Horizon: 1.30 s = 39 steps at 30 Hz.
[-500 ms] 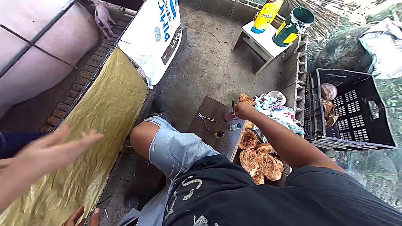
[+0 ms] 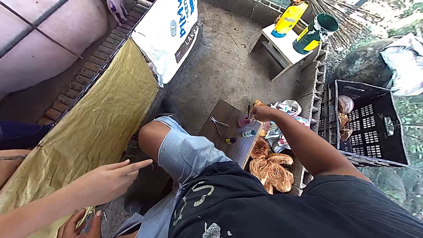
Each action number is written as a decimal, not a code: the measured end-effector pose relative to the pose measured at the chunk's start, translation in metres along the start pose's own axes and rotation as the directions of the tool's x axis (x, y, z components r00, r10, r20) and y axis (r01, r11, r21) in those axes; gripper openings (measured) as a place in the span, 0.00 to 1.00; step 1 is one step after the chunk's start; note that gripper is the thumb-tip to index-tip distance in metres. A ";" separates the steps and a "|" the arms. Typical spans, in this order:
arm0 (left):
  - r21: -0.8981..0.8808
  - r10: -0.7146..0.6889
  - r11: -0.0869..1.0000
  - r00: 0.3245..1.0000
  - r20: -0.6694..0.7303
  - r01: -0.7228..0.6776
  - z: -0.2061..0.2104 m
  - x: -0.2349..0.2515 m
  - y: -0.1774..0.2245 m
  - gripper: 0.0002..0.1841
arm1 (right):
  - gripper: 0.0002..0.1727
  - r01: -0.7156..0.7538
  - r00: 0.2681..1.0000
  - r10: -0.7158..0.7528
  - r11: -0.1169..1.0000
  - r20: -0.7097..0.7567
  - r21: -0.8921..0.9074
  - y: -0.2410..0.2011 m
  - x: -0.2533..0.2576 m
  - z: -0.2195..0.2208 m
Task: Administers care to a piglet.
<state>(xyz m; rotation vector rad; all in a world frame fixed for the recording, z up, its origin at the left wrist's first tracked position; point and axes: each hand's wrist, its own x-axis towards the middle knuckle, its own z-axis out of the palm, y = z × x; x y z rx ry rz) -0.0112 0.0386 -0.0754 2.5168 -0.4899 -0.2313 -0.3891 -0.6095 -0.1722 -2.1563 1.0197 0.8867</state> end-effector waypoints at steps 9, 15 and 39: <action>-0.038 0.011 0.999 1.000 0.005 -0.011 0.003 -0.002 -0.008 0.24 | 0.07 -0.027 0.999 0.020 0.989 -0.047 -0.145 -0.019 -0.005 -0.005; -0.048 -0.008 0.999 1.000 -0.013 0.008 0.005 -0.004 -0.009 0.23 | 0.07 -0.005 0.997 -0.004 0.992 -0.072 -0.124 -0.016 -0.004 -0.002; -0.088 0.006 0.996 0.999 -0.039 -0.010 0.009 -0.005 -0.023 0.22 | 0.11 -0.085 0.996 0.083 0.996 -0.043 -0.039 -0.022 -0.007 -0.011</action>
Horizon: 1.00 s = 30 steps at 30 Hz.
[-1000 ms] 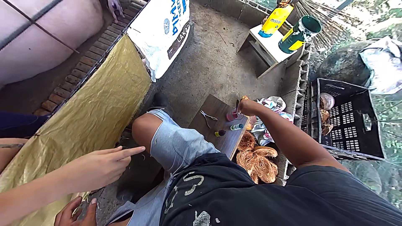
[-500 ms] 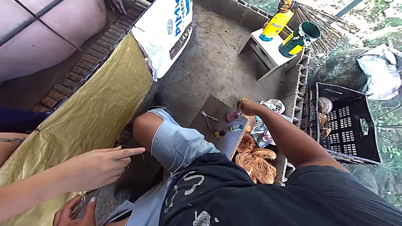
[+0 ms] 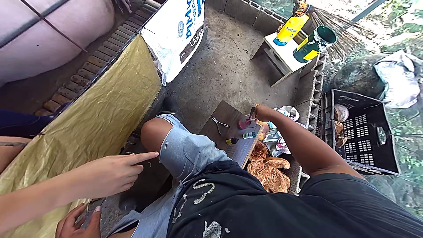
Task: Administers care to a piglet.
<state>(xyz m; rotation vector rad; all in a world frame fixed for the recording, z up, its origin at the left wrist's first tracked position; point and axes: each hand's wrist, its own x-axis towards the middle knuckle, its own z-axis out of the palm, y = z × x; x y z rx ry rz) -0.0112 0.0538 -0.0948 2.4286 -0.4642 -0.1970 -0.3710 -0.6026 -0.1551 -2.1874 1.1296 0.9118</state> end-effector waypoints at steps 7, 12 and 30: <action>-0.001 -0.025 1.000 1.000 0.002 0.025 0.001 0.001 -0.003 0.22 | 0.12 -0.019 1.000 0.018 0.999 0.023 0.030 0.007 0.006 0.000; 0.008 -0.024 1.000 1.000 -0.001 0.024 0.000 0.000 -0.005 0.21 | 0.12 -0.017 1.000 0.017 0.999 0.018 0.033 0.008 0.008 0.000; 0.010 -0.064 0.998 0.998 0.007 0.064 -0.003 -0.003 -0.001 0.22 | 0.10 0.179 0.974 -0.148 0.967 -0.174 0.180 0.047 -0.065 -0.027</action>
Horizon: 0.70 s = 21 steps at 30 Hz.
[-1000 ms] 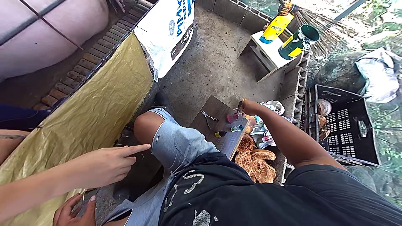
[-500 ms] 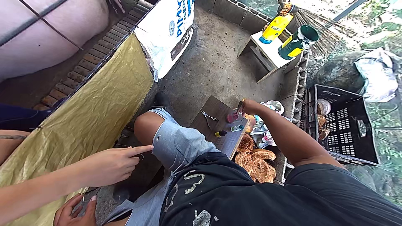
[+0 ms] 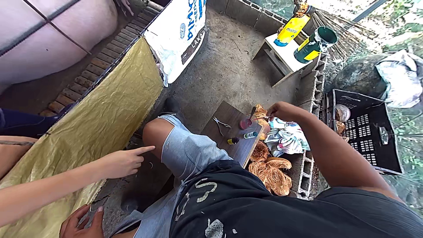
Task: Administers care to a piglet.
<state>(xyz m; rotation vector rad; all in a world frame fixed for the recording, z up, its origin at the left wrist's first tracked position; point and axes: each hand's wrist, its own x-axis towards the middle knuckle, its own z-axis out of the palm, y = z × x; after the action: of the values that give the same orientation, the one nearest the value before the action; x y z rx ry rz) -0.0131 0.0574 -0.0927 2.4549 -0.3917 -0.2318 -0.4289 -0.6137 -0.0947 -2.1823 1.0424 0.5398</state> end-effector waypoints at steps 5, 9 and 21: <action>-0.037 -0.003 0.999 1.000 -0.006 0.002 0.000 0.003 0.003 0.22 | 0.13 -0.007 0.991 0.071 0.875 -0.114 0.485 -0.012 -0.054 -0.031; -0.049 0.027 0.998 0.999 -0.023 -0.028 -0.002 0.003 0.000 0.22 | 0.16 0.211 0.961 0.053 0.494 -0.272 0.843 -0.040 -0.065 -0.013; -0.169 0.492 0.870 0.791 0.364 -0.464 0.037 -0.031 0.152 0.10 | 0.16 0.408 0.802 -0.274 -0.399 -0.531 0.821 -0.238 -0.003 0.061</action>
<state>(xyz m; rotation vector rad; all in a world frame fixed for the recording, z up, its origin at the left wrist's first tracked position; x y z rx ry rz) -0.0857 -0.0672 -0.0256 2.1379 -1.1467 -0.5161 -0.2461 -0.4570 -0.0458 -0.7009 0.2751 -0.6978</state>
